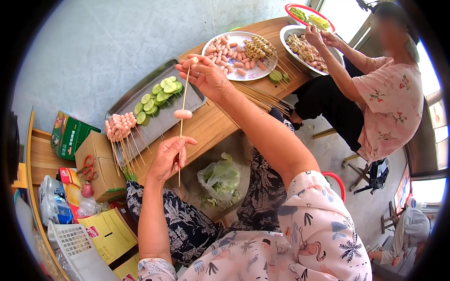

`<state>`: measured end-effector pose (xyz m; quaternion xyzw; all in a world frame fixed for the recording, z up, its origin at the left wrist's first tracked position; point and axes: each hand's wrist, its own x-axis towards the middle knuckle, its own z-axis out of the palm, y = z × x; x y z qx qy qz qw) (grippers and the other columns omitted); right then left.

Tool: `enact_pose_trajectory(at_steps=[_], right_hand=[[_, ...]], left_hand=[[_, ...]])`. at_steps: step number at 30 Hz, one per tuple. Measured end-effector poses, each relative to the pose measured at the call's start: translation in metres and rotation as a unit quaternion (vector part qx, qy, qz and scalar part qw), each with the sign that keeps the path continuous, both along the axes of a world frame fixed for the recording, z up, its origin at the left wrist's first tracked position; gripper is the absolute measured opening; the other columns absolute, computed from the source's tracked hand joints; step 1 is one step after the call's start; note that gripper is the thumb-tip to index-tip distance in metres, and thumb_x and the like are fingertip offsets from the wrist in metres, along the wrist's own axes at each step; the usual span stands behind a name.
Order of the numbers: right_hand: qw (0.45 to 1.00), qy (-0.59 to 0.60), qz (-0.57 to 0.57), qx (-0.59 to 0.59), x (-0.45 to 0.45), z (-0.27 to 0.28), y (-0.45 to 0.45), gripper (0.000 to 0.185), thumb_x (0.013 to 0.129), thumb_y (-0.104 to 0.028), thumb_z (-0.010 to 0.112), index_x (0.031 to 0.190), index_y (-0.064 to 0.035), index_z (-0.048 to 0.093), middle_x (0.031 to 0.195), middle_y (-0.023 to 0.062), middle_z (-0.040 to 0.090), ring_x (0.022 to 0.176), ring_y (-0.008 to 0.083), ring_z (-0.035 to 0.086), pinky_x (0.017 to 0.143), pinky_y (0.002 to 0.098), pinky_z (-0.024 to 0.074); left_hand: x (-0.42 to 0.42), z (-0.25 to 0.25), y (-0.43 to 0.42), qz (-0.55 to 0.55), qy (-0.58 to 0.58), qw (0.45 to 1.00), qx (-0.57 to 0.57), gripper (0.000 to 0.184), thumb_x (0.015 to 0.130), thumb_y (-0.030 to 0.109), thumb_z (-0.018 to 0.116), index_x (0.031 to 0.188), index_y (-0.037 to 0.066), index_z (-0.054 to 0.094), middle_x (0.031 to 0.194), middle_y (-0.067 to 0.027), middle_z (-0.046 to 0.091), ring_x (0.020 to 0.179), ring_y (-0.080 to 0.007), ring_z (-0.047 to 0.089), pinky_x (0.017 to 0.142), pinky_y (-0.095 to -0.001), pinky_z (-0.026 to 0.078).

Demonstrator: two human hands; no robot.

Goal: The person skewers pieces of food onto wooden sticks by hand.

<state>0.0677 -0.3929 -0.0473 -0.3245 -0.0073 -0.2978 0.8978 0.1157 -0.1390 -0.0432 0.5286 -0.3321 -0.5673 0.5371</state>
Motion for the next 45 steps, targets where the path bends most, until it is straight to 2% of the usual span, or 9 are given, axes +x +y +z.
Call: enact_pose_trajectory(at_steps=[7,12,15,19,22,28,30,39,45], right_hand=[[1.0,-0.016,0.004,-0.006,0.0,0.0,0.002,0.03,0.089,-0.002,0.057,0.117,-0.0049,0.048,0.115,0.0151,0.059,0.116,0.0318,0.056,0.099,0.041,0.0478],[1.0,0.003,-0.002,0.02,-0.003,0.007,0.005,0.024,0.092,-0.016,0.057,0.109,0.0002,0.053,0.105,0.0151,0.064,0.114,0.03,0.058,0.099,0.04,0.048],[0.999,-0.017,0.019,0.024,-0.003,0.003,0.004,0.027,0.093,-0.015,0.054,0.113,0.0042,0.051,0.114,0.0184,0.061,0.119,0.0318,0.054,0.102,0.0398,0.0461],[0.999,-0.016,0.025,0.034,-0.005,0.006,0.006,0.028,0.092,-0.012,0.054,0.113,0.005,0.051,0.115,0.0204,0.061,0.119,0.0325,0.054,0.102,0.0406,0.0458],[0.999,0.008,0.005,0.047,-0.005,0.012,0.01,0.027,0.09,-0.011,0.05,0.111,0.0057,0.052,0.107,0.0194,0.064,0.116,0.0327,0.056,0.101,0.0424,0.0465],[0.997,0.002,0.02,0.07,-0.005,0.01,0.01,0.03,0.089,-0.01,0.05,0.114,0.0069,0.05,0.113,0.0215,0.062,0.116,0.034,0.055,0.102,0.0445,0.0453],[0.996,0.01,0.03,0.079,-0.007,0.012,0.011,0.034,0.09,-0.009,0.051,0.12,0.0083,0.047,0.116,0.0214,0.061,0.119,0.0337,0.054,0.103,0.0439,0.0449],[0.999,0.031,0.035,0.009,-0.004,0.005,0.011,0.038,0.093,-0.017,0.043,0.126,0.0015,0.043,0.119,0.0198,0.06,0.112,0.0327,0.057,0.099,0.0475,0.0452],[0.998,0.018,0.038,0.041,-0.001,0.001,0.008,0.037,0.097,-0.022,0.04,0.126,0.001,0.043,0.115,0.0163,0.062,0.11,0.0321,0.056,0.098,0.0476,0.0448]], left_hand=[[0.0,0.0,0.0,0.002,0.002,1.0,-0.003,0.04,0.1,0.032,0.047,0.109,-0.006,0.058,0.054,0.0001,0.052,0.039,-0.0032,0.04,0.036,-0.0153,0.031],[0.0,-0.001,0.0,0.006,0.004,1.0,-0.005,0.04,0.1,0.032,0.048,0.108,-0.006,0.058,0.054,0.0,0.052,0.038,-0.0032,0.04,0.036,-0.0152,0.031],[0.0,0.0,0.001,0.007,0.005,1.0,-0.004,0.04,0.1,0.032,0.048,0.108,-0.006,0.058,0.054,0.0,0.052,0.038,-0.0032,0.04,0.036,-0.0152,0.031],[0.0,-0.002,0.001,0.005,0.006,1.0,-0.003,0.04,0.1,0.032,0.048,0.108,-0.006,0.058,0.054,0.0001,0.052,0.039,-0.0032,0.04,0.036,-0.0153,0.031],[-0.001,-0.001,0.001,0.007,-0.001,1.0,-0.003,0.04,0.1,0.032,0.048,0.108,-0.006,0.058,0.054,0.0002,0.052,0.039,-0.0031,0.04,0.036,-0.0153,0.031],[-0.001,-0.003,0.001,0.007,-0.005,1.0,-0.006,0.041,0.1,0.033,0.047,0.109,-0.006,0.058,0.054,0.0003,0.052,0.04,-0.0032,0.041,0.037,-0.0152,0.032],[-0.002,-0.003,0.0,0.007,-0.007,1.0,-0.005,0.041,0.1,0.033,0.047,0.109,-0.006,0.058,0.054,0.0003,0.052,0.04,-0.0032,0.041,0.038,-0.0153,0.032],[-0.003,-0.004,0.0,0.006,-0.017,1.0,0.001,0.043,0.1,0.034,0.047,0.11,-0.006,0.058,0.055,0.0006,0.052,0.042,-0.0033,0.042,0.038,-0.0157,0.032],[-0.002,-0.004,0.0,0.004,-0.018,1.0,-0.002,0.042,0.1,0.033,0.047,0.11,-0.006,0.058,0.054,0.0008,0.052,0.042,-0.0031,0.041,0.038,-0.0157,0.032]])
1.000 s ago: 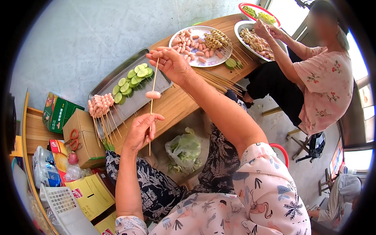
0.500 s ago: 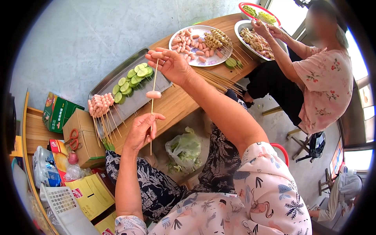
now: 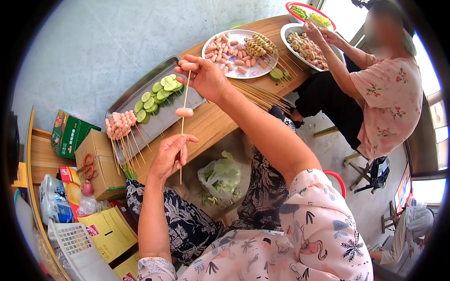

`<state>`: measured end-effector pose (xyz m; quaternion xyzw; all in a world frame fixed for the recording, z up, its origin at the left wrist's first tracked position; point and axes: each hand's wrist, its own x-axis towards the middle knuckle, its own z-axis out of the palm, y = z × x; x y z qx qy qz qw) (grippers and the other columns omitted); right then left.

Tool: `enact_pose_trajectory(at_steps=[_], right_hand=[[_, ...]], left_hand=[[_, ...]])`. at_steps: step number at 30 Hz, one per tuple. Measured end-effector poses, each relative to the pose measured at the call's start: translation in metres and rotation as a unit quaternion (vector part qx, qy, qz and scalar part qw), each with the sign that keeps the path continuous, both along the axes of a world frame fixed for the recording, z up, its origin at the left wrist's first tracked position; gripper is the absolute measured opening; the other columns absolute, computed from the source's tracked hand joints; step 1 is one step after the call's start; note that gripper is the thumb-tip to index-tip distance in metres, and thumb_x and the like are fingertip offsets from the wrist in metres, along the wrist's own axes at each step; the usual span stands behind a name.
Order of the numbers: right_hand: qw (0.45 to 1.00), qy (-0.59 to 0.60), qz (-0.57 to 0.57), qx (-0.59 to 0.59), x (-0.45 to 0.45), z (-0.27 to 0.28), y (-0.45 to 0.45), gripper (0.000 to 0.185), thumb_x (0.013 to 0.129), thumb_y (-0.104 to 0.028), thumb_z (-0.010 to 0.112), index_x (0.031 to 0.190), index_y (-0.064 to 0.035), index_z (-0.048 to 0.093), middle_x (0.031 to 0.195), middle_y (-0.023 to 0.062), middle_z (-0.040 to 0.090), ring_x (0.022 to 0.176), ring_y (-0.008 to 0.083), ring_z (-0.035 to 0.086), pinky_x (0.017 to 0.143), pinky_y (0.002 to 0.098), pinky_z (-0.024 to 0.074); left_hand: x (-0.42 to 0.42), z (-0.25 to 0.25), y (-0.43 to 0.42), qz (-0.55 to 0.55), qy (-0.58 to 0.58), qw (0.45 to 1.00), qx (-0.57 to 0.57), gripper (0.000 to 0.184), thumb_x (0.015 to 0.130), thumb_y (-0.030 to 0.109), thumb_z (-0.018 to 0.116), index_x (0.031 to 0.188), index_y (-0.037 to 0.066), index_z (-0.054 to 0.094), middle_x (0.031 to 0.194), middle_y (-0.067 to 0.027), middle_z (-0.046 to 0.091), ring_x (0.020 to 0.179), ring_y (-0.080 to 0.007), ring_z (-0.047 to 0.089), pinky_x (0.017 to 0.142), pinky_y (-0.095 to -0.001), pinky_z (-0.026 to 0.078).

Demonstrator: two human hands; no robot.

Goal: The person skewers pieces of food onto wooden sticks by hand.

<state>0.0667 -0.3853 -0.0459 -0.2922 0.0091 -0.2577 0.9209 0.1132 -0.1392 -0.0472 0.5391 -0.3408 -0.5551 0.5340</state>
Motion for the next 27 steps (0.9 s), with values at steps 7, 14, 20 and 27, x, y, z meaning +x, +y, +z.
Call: enact_pose_trajectory(at_steps=[7,14,20,27], right_hand=[[1.0,0.006,0.005,0.025,-0.002,0.007,0.005,0.04,0.099,-0.027,0.034,0.124,0.0015,0.046,0.114,0.0163,0.062,0.109,0.0326,0.056,0.096,0.048,0.0459],[0.999,-0.002,0.018,0.035,0.0,0.004,0.005,0.04,0.099,-0.026,0.033,0.124,0.0024,0.048,0.106,0.0156,0.064,0.103,0.0311,0.059,0.093,0.0471,0.048],[1.0,-0.01,0.014,0.002,0.001,-0.008,0.005,0.043,0.099,-0.027,0.037,0.129,0.0037,0.043,0.103,0.011,0.065,0.1,0.0258,0.059,0.094,0.0444,0.046],[1.0,-0.015,0.026,0.004,0.001,-0.009,0.011,0.045,0.098,-0.028,0.041,0.13,0.004,0.04,0.099,0.0096,0.066,0.1,0.0246,0.058,0.093,0.0425,0.0462]], left_hand=[[0.0,0.004,0.0,-0.008,0.003,1.0,-0.002,0.042,0.1,0.033,0.047,0.11,-0.007,0.057,0.054,0.0009,0.052,0.041,-0.0031,0.041,0.038,-0.0157,0.032],[-0.001,0.002,0.0,-0.009,0.015,1.0,-0.004,0.043,0.1,0.032,0.047,0.11,-0.008,0.057,0.054,0.0005,0.052,0.041,-0.0033,0.041,0.038,-0.0156,0.032],[-0.001,0.0,0.0,-0.009,0.018,1.0,-0.009,0.041,0.1,0.03,0.046,0.11,-0.008,0.057,0.054,0.0001,0.052,0.041,-0.0036,0.041,0.038,-0.0154,0.032],[0.0,0.001,0.002,-0.013,-0.002,1.0,-0.004,0.043,0.101,0.035,0.044,0.108,-0.004,0.061,0.054,0.0012,0.051,0.046,-0.0034,0.044,0.042,-0.017,0.034]])
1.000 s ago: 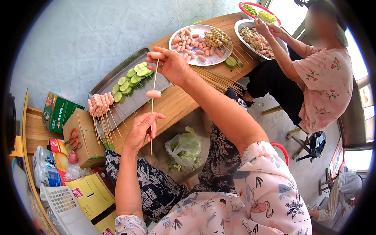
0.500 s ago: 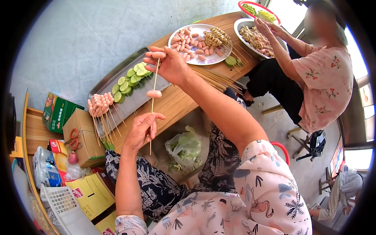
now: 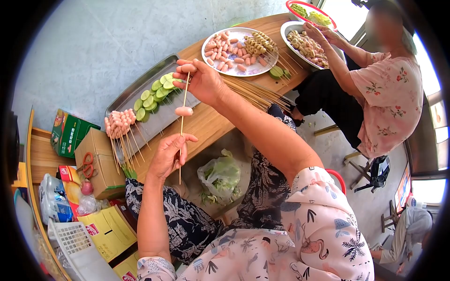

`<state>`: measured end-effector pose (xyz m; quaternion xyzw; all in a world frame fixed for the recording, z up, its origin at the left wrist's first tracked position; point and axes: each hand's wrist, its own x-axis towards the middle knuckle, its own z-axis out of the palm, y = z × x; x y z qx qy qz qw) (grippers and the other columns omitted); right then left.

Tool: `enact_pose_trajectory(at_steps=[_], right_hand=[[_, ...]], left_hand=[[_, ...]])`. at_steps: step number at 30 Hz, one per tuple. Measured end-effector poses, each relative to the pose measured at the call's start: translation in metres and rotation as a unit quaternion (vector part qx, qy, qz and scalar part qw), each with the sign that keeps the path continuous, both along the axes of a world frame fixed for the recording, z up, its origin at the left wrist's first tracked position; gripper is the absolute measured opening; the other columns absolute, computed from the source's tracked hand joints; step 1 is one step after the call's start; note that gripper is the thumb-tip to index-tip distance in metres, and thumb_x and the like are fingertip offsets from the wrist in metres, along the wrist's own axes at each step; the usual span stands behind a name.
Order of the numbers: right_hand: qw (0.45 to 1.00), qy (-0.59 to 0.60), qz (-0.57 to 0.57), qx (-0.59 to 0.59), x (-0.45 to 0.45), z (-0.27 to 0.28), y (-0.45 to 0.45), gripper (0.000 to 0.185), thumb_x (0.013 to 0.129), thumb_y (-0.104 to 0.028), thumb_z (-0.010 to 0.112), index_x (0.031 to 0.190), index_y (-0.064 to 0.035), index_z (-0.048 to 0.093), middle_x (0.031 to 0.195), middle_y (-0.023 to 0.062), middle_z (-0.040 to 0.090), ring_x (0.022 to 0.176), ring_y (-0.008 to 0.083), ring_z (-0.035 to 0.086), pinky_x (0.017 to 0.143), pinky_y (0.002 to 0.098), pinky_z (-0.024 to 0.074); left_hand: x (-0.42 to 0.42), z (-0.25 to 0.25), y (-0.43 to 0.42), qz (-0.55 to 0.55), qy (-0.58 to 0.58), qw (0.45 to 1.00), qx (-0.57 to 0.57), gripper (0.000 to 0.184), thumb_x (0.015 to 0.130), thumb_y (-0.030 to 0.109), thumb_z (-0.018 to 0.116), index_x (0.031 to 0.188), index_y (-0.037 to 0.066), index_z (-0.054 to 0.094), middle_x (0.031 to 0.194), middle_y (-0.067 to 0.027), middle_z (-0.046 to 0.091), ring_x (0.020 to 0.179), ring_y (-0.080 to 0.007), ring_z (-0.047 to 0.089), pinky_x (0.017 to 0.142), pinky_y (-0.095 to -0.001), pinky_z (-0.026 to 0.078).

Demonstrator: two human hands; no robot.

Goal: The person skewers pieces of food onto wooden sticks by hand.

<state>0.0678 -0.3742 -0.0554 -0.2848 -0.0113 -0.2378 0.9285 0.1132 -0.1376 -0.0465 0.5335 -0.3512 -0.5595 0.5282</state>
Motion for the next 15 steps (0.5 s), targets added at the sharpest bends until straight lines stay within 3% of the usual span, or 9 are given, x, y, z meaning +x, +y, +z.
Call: enact_pose_trajectory(at_steps=[6,15], right_hand=[[1.0,0.007,0.006,-0.007,-0.001,0.0,0.003,0.049,0.097,-0.03,0.046,0.131,0.0047,0.039,0.1,0.0093,0.066,0.1,0.0241,0.058,0.092,0.0421,0.0465],[0.995,0.069,0.056,-0.039,-0.004,0.004,0.029,0.045,0.097,-0.03,0.043,0.127,0.0032,0.045,0.103,0.0102,0.062,0.099,0.0226,0.057,0.091,0.04,0.0472]], left_hand=[[0.001,-0.002,0.0,0.003,-0.001,1.0,-0.003,0.043,0.101,0.035,0.044,0.109,-0.004,0.061,0.054,0.001,0.051,0.045,-0.0036,0.043,0.041,-0.0169,0.033],[0.002,-0.001,-0.002,0.028,0.02,0.999,-0.01,0.043,0.1,0.033,0.046,0.109,-0.008,0.057,0.055,0.0003,0.052,0.041,-0.0028,0.041,0.038,-0.0153,0.032]])
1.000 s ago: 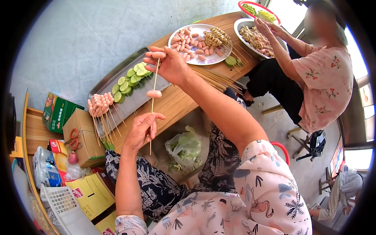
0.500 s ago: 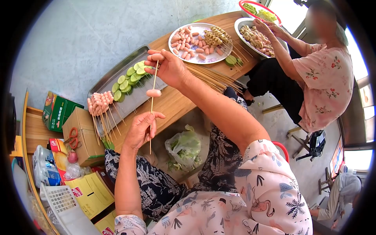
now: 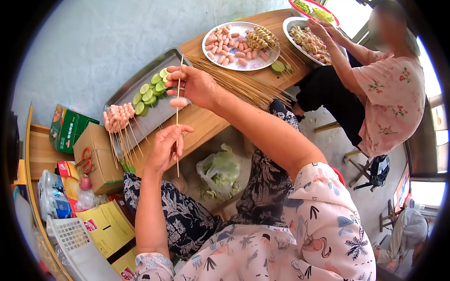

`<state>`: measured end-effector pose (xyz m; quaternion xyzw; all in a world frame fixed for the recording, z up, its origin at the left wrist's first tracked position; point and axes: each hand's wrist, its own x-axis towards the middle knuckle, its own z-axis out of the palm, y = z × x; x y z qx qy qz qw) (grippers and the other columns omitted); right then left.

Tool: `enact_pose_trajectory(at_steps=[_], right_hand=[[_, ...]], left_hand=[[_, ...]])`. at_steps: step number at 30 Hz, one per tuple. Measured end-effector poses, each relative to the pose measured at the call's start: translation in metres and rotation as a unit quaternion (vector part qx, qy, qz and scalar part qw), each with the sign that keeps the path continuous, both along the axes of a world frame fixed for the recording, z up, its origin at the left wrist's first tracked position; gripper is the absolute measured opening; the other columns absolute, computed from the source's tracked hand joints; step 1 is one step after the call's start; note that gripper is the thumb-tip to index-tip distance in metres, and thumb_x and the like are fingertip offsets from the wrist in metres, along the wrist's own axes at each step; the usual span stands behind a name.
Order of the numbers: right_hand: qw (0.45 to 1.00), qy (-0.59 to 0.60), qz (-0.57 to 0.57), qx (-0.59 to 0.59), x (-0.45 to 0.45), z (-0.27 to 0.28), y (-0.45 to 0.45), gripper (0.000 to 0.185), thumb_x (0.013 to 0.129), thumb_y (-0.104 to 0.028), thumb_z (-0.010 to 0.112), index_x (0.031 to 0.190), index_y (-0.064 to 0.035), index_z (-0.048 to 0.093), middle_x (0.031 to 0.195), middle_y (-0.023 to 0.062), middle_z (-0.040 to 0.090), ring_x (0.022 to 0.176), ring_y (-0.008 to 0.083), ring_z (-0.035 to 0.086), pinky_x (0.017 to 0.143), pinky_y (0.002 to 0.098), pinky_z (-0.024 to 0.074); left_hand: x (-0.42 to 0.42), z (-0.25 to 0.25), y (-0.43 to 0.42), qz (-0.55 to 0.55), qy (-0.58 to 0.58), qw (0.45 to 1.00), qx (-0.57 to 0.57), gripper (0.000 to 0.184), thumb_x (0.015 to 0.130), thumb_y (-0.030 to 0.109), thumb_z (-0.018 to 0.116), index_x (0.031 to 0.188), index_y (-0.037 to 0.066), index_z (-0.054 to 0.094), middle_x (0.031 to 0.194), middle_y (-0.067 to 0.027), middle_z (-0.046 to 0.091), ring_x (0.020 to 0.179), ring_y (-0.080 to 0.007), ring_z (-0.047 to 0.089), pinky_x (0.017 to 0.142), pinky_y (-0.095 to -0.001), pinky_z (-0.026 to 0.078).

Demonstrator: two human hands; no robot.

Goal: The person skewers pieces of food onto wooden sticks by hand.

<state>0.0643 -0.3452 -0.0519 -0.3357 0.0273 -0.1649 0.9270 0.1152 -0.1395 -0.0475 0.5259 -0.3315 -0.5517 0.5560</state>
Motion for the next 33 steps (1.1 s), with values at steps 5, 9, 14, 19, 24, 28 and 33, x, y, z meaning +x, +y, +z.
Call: enact_pose_trajectory(at_steps=[5,9,14,19,24,28,33], right_hand=[[0.998,0.025,0.038,-0.03,-0.004,0.003,0.014,0.044,0.098,-0.024,0.038,0.13,0.0062,0.041,0.105,0.0107,0.059,0.1,0.0227,0.056,0.089,0.0379,0.045],[0.996,0.036,0.076,-0.022,-0.008,0.002,0.022,0.044,0.098,-0.025,0.038,0.13,0.0056,0.04,0.106,0.0102,0.059,0.101,0.0223,0.056,0.093,0.0392,0.0422],[0.996,0.028,0.086,0.007,-0.004,-0.002,0.017,0.047,0.1,-0.032,0.036,0.13,0.004,0.041,0.108,0.011,0.06,0.103,0.0236,0.057,0.093,0.0397,0.0425],[0.947,0.252,-0.096,-0.175,-0.005,-0.03,-0.042,0.041,0.097,-0.035,0.046,0.116,-0.0007,0.056,0.1,0.0085,0.062,0.089,0.0207,0.063,0.079,0.0362,0.05],[0.709,0.332,-0.306,-0.542,-0.01,-0.12,-0.158,0.02,0.085,-0.019,0.058,0.094,-0.0051,0.07,0.097,0.0155,0.067,0.086,0.0252,0.066,0.077,0.0375,0.0509],[0.556,0.403,-0.311,-0.657,-0.014,-0.126,-0.179,0.021,0.084,-0.013,0.055,0.098,-0.0128,0.07,0.105,0.0149,0.066,0.093,0.0302,0.065,0.08,0.04,0.0504],[0.437,0.414,-0.205,-0.772,-0.007,-0.131,-0.181,0.027,0.075,-0.011,0.067,0.101,-0.0179,0.069,0.106,0.0059,0.065,0.098,0.0285,0.061,0.085,0.0394,0.0474]], left_hand=[[0.0,0.002,-0.001,0.028,-0.017,0.999,0.001,0.043,0.1,0.033,0.045,0.109,-0.007,0.057,0.055,0.001,0.05,0.042,-0.0022,0.04,0.039,-0.0154,0.032],[0.002,0.0,-0.001,0.044,-0.023,0.999,0.0,0.042,0.1,0.034,0.045,0.108,-0.005,0.058,0.055,0.0019,0.049,0.042,-0.002,0.039,0.039,-0.0152,0.031],[0.003,0.002,0.0,0.047,-0.029,0.998,0.001,0.041,0.1,0.034,0.045,0.108,-0.003,0.06,0.055,0.0024,0.049,0.043,-0.0017,0.039,0.039,-0.0148,0.03],[0.004,0.002,0.002,0.073,-0.014,0.997,0.002,0.037,0.101,0.031,0.045,0.108,-0.002,0.062,0.054,0.0009,0.05,0.042,-0.0031,0.042,0.04,-0.0164,0.033],[0.006,0.002,0.004,0.061,-0.038,0.997,0.005,0.039,0.101,0.033,0.044,0.109,-0.002,0.06,0.055,0.0016,0.05,0.043,-0.0013,0.04,0.039,-0.015,0.031],[0.006,0.001,-0.001,0.067,-0.04,0.997,0.024,0.037,0.101,0.031,0.045,0.108,0.0,0.063,0.054,0.0002,0.052,0.042,-0.0025,0.042,0.04,-0.0159,0.033],[0.007,-0.003,-0.004,0.065,-0.031,0.997,0.038,0.038,0.101,0.032,0.045,0.109,-0.002,0.061,0.055,0.0007,0.052,0.043,-0.0021,0.042,0.04,-0.0152,0.033]])
